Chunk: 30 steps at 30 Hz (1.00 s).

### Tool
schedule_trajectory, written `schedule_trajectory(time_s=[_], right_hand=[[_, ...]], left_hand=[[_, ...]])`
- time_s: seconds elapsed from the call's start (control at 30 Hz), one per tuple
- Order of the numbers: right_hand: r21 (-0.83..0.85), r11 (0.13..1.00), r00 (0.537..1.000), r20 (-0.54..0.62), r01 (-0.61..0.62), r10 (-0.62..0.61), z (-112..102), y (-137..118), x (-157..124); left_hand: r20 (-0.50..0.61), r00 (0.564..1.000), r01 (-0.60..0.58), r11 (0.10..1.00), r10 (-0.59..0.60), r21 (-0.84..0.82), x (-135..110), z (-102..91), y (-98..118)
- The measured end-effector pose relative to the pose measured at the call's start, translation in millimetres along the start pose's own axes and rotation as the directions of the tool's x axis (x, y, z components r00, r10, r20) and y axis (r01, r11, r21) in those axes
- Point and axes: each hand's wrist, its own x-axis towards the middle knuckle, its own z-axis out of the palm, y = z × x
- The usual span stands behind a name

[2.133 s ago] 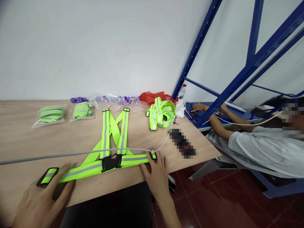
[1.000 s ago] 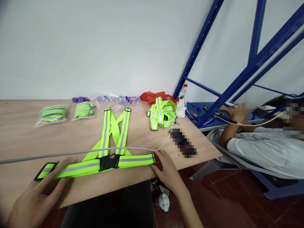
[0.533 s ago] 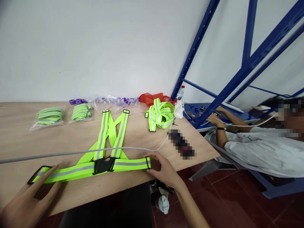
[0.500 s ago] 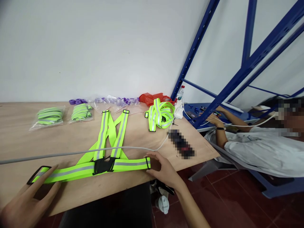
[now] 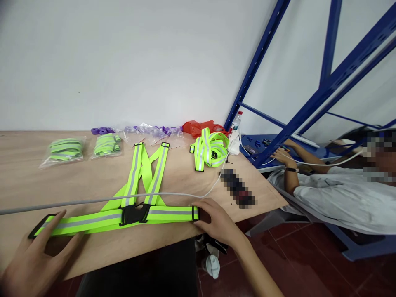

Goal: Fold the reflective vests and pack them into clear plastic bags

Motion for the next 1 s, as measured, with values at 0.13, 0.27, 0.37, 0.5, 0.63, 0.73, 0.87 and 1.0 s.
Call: schedule_trajectory(time_s=[0.13,0.27,0.37,0.5,0.63,0.73,0.87,1.0], right_hand=[[-0.083,0.997,1.000,-0.027,-0.002,-0.001,-3.7,11.8,-3.2],[-0.149,0.988,0.996,-0.091,-0.037,0.024,-9.4,19.0,-6.0],[-0.165,0.986,0.996,-0.084,-0.028,0.014,-7.8,20.4,-4.5],[-0.154,0.987,0.990,-0.140,-0.034,0.012,-0.9,28.6,-3.9],[-0.104,0.994,0.981,-0.194,-0.045,0.024,0.9,38.2,-8.0],[-0.065,0.997,0.983,-0.183,-0.045,0.032,-1.9,39.1,-8.6],[-0.050,0.997,0.980,-0.194,-0.054,0.043,-5.5,39.8,-6.7],[-0.068,0.997,0.980,-0.198,-0.034,0.020,-7.1,46.0,-6.1]], left_hand=[[-0.067,0.994,-0.088,0.996,0.090,0.027,11.5,-3.8,-7.6],[-0.012,0.989,-0.150,0.988,0.150,0.031,18.3,-1.8,-25.1],[0.096,0.963,-0.250,0.968,0.251,-0.027,17.1,-4.4,-20.8],[0.083,0.920,-0.373,0.922,0.382,-0.102,14.2,-14.8,-8.9],[0.167,0.906,-0.364,0.917,0.389,-0.162,11.9,-32.5,-6.2],[0.234,0.901,-0.305,0.915,0.367,-0.263,10.4,-47.4,-0.9],[0.283,0.880,-0.265,0.888,0.382,-0.375,10.6,-59.8,8.9],[0.252,0.881,-0.287,0.876,0.400,-0.388,11.2,-63.3,11.6]])
